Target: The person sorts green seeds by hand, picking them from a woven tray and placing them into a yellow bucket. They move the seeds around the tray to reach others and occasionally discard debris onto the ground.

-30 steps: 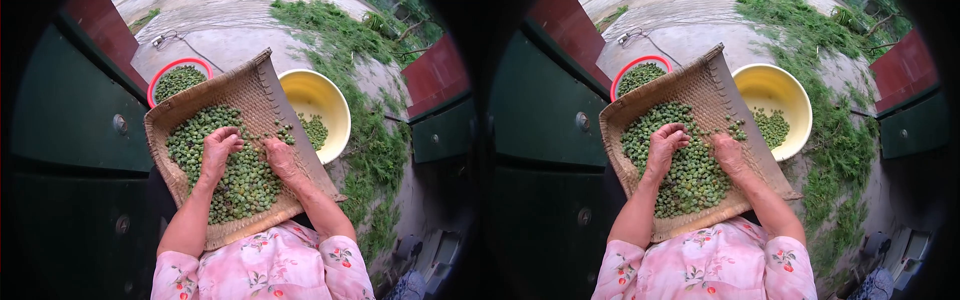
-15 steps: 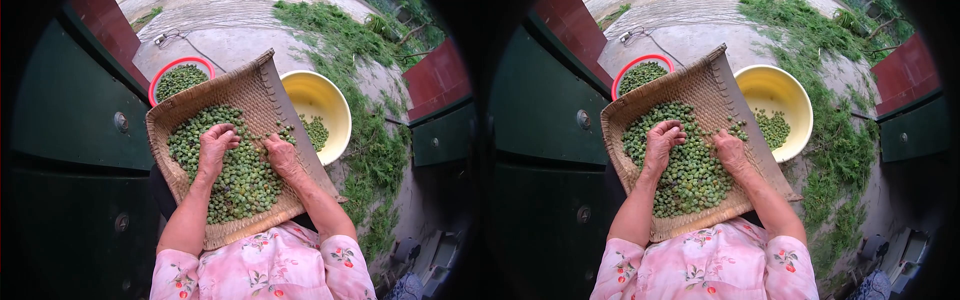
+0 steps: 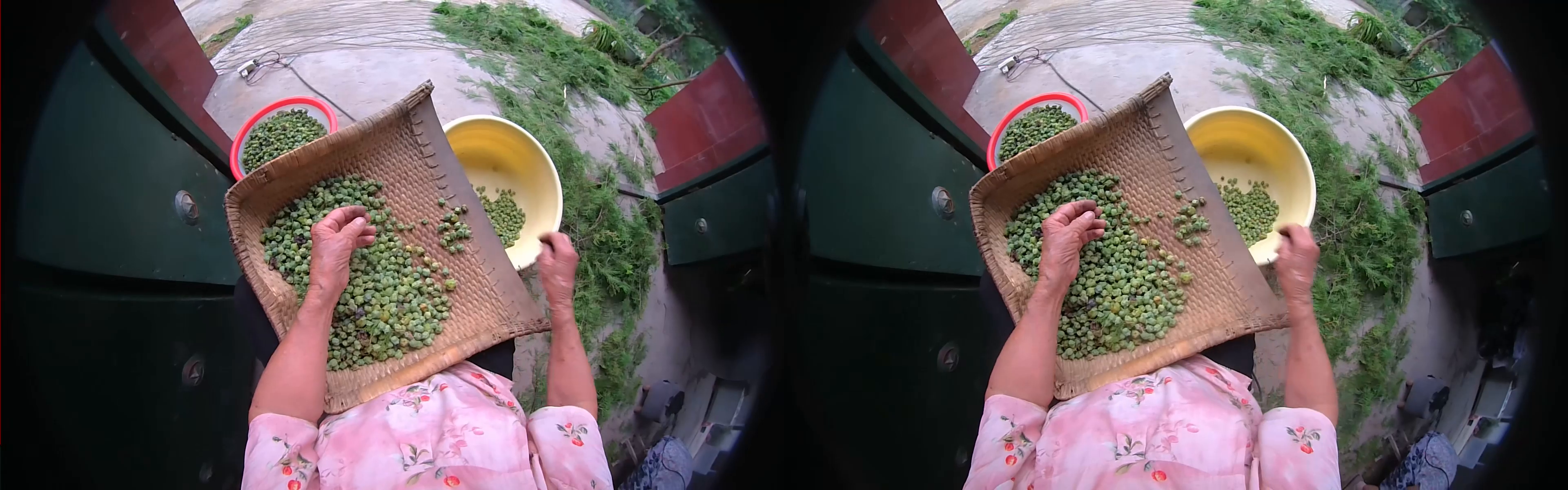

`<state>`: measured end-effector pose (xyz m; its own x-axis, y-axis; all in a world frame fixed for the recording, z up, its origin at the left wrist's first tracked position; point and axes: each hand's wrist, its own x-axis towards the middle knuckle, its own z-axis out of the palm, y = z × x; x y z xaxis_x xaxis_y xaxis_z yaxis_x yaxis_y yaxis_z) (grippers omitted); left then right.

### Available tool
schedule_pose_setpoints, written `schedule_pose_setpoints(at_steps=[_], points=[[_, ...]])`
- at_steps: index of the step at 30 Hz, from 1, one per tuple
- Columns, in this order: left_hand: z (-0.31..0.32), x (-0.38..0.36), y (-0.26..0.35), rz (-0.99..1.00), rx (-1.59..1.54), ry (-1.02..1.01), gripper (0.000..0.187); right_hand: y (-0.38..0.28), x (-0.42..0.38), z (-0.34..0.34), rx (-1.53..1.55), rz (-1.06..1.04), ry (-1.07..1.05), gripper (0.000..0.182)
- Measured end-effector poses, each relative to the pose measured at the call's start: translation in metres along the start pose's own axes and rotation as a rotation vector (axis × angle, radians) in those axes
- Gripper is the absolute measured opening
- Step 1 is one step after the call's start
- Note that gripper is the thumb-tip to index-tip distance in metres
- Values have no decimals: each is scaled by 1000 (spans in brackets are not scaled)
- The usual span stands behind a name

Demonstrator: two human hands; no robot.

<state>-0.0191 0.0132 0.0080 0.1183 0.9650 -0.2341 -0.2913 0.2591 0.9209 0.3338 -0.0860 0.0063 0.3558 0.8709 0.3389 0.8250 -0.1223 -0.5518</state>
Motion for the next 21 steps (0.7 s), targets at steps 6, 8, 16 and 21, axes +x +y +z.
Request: schedule_pose_setpoints(at_steps=[6,8,16,21], points=[[3,0,-2,-22,21,0,17,97,-30,-32,-380,-69,-162,22],[3,0,-4,-29,48,-5,19,50,-17,-14,-175,20,-155,28],[-1,0,-9,-34,41,-13,19,-78,-12,81,262,-197,-486,20],[0,1,-8,-41,55,-23,19,-78,6,95,296,-73,-525,17]])
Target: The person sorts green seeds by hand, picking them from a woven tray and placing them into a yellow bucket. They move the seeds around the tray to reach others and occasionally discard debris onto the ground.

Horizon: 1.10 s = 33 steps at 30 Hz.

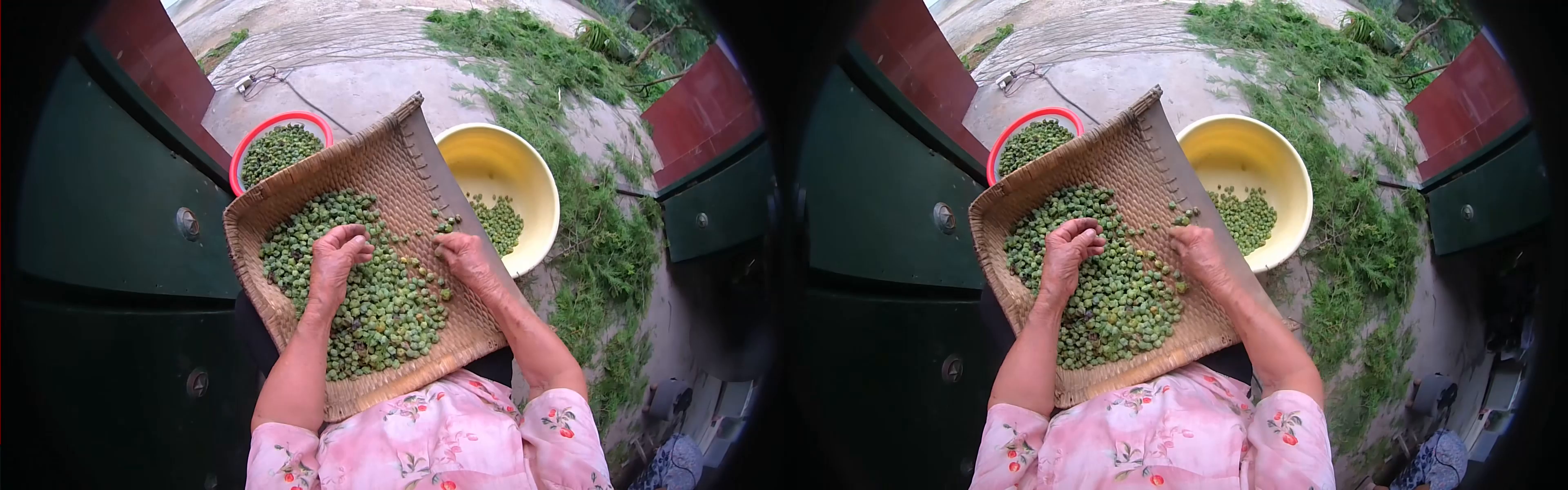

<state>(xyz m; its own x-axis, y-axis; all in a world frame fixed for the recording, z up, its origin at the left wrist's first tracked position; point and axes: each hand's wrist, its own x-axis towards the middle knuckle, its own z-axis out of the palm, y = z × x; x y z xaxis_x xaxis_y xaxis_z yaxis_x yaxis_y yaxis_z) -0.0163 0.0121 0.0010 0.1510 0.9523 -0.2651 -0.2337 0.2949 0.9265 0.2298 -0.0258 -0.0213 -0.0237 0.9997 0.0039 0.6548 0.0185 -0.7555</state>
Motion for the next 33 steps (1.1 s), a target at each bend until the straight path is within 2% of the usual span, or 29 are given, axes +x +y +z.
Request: schedule_pose_setpoints(at_steps=[1,2,5,6,9,13,17,18,21,22,25,29,33], points=[[0,0,0,-2,3,-4,19,6,4,-2,-43,-59,86,18],[0,0,0,-4,6,-8,20,16,10,-3,36,-10,175,19],[0,1,0,-15,7,-4,20,24,20,-14,-224,-40,418,23],[0,1,0,-21,9,-4,20,22,19,-15,-148,22,378,27],[0,0,1,-25,10,-5,20,4,9,-1,-369,-276,374,30],[-1,1,-1,-18,0,-13,20,11,3,10,-504,-516,160,35],[-1,1,0,-22,4,-10,22,47,24,-1,-439,-400,358,22],[0,1,0,-22,8,-10,22,56,29,-4,-497,-301,409,22],[1,1,-1,-17,27,-4,23,55,34,-6,-448,-232,501,22],[1,1,-1,-18,34,-3,23,46,35,-2,-389,-301,496,24],[0,2,-2,-24,38,-15,23,32,37,14,-494,-547,279,20],[-1,2,-4,-16,38,-25,23,38,49,7,-582,-433,188,22],[1,0,-2,-17,47,-28,23,70,52,-7,-529,-184,474,15]])
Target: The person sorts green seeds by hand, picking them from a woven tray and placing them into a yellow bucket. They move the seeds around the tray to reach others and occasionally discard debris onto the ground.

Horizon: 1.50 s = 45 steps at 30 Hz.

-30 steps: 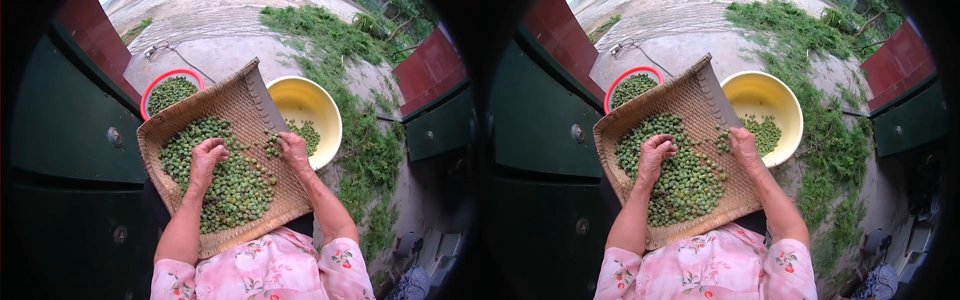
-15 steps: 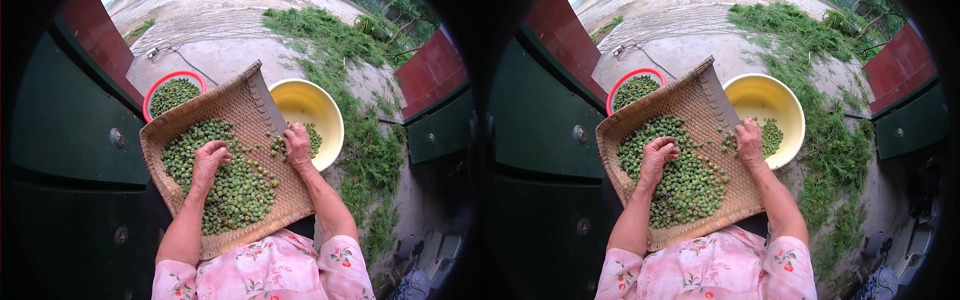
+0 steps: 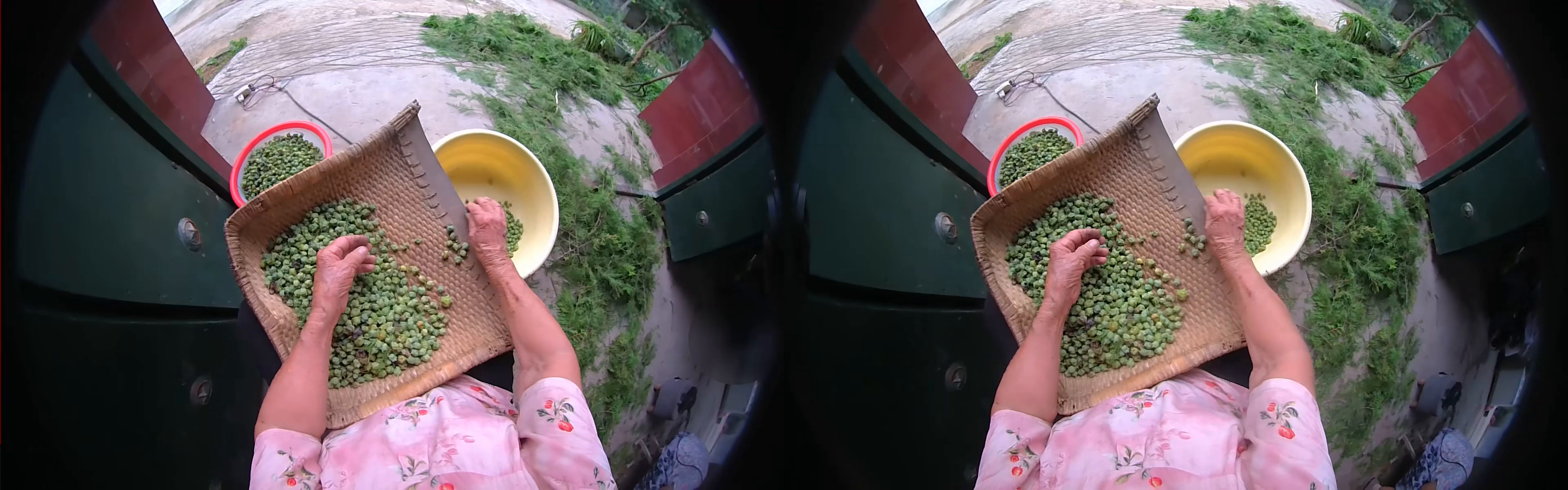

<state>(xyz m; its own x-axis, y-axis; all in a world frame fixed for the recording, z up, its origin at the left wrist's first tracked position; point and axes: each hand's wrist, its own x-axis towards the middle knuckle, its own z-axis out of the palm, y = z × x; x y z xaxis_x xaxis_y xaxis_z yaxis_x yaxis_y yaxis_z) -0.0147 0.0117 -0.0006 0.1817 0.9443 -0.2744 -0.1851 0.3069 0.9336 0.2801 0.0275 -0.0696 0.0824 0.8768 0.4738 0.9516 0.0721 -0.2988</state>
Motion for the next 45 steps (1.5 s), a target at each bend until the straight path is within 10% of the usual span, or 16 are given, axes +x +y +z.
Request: schedule_pose_setpoints(at_steps=[8,13,21,25,33,40,45], points=[[1,0,0,10,22,-6,22,-38,-24,-42,213,-435,-239,16],[0,1,-1,-3,33,-15,19,2,-20,-14,90,58,108,19],[0,1,-3,4,34,-25,21,-12,-20,-23,221,-228,-98,18],[0,0,-2,6,47,-23,21,17,-22,-11,194,155,36,17],[1,0,-1,2,59,-23,20,-8,-30,-32,181,-210,-102,18],[1,0,-2,7,44,-27,20,15,-36,-23,158,149,140,17],[0,0,-1,1,41,-28,21,-27,-43,-53,339,-43,-213,19]])
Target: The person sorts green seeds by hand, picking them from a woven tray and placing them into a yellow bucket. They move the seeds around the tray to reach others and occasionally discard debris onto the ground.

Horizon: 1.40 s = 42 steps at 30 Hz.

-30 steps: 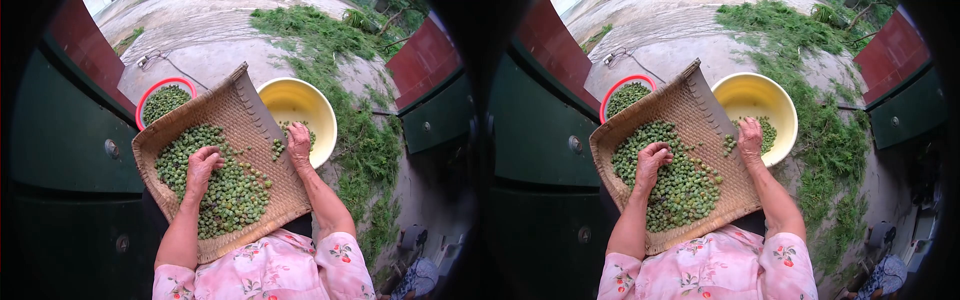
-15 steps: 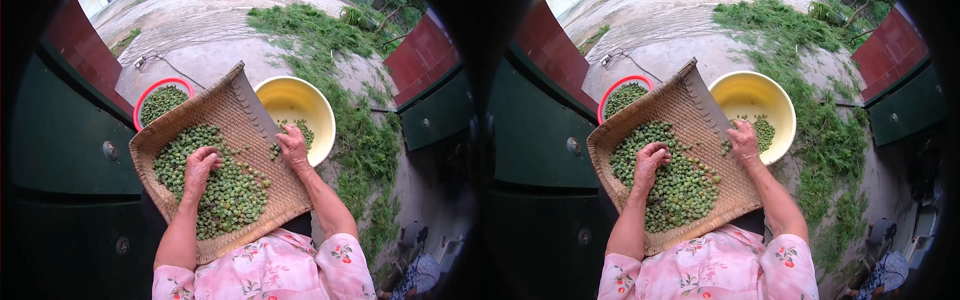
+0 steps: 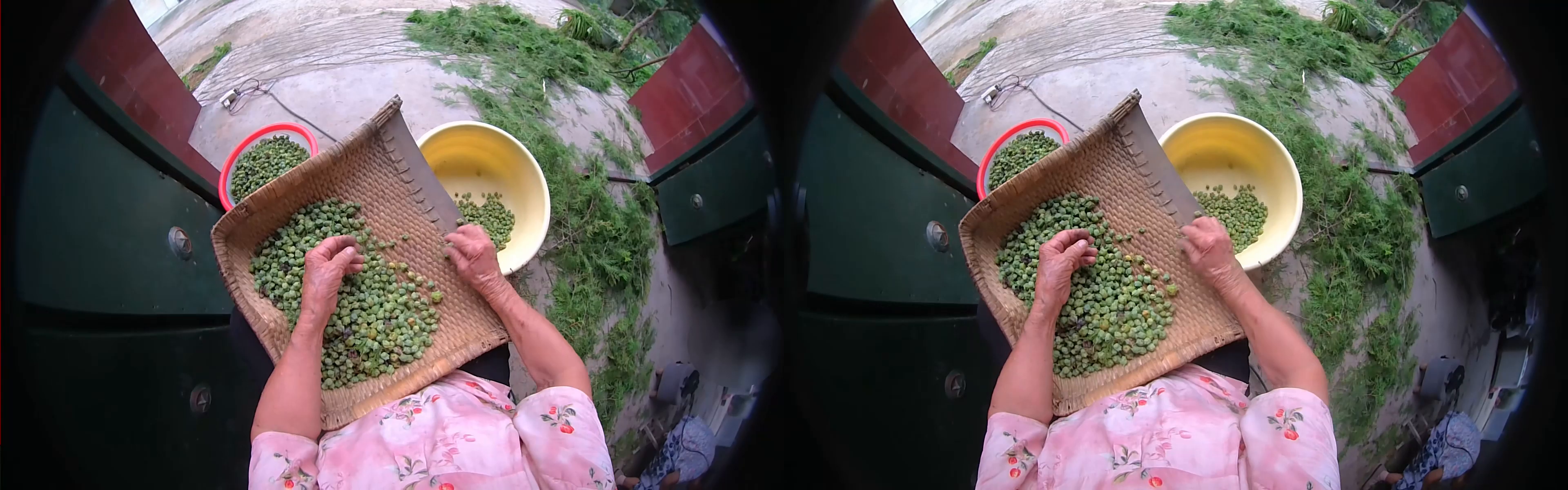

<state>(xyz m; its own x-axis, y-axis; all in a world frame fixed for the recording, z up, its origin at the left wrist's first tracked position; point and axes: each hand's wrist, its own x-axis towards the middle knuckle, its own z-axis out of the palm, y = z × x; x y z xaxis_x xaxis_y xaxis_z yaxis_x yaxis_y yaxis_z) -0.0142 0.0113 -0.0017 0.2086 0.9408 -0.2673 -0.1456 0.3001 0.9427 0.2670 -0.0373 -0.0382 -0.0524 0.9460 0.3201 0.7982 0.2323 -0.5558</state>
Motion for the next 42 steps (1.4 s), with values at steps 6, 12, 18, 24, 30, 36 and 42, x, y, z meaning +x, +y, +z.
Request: schedule_pose_setpoints(at_steps=[6,12,18,24,30,36,42], points=[[-1,1,-2,-5,-7,3,21,-6,-8,6,-61,36,-43,23],[-1,1,-2,7,-24,-2,20,19,-6,10,-177,157,170,21],[0,2,-3,2,-17,15,20,25,7,5,-354,11,153,28],[-1,0,0,8,-22,14,19,11,22,17,-379,135,244,22],[-1,2,-2,7,-44,17,17,-31,35,54,81,-4,23,17],[-1,1,0,9,-28,19,18,-53,39,69,1,-12,-88,14],[-1,1,2,-4,-13,27,18,-9,32,49,162,98,129,17]])
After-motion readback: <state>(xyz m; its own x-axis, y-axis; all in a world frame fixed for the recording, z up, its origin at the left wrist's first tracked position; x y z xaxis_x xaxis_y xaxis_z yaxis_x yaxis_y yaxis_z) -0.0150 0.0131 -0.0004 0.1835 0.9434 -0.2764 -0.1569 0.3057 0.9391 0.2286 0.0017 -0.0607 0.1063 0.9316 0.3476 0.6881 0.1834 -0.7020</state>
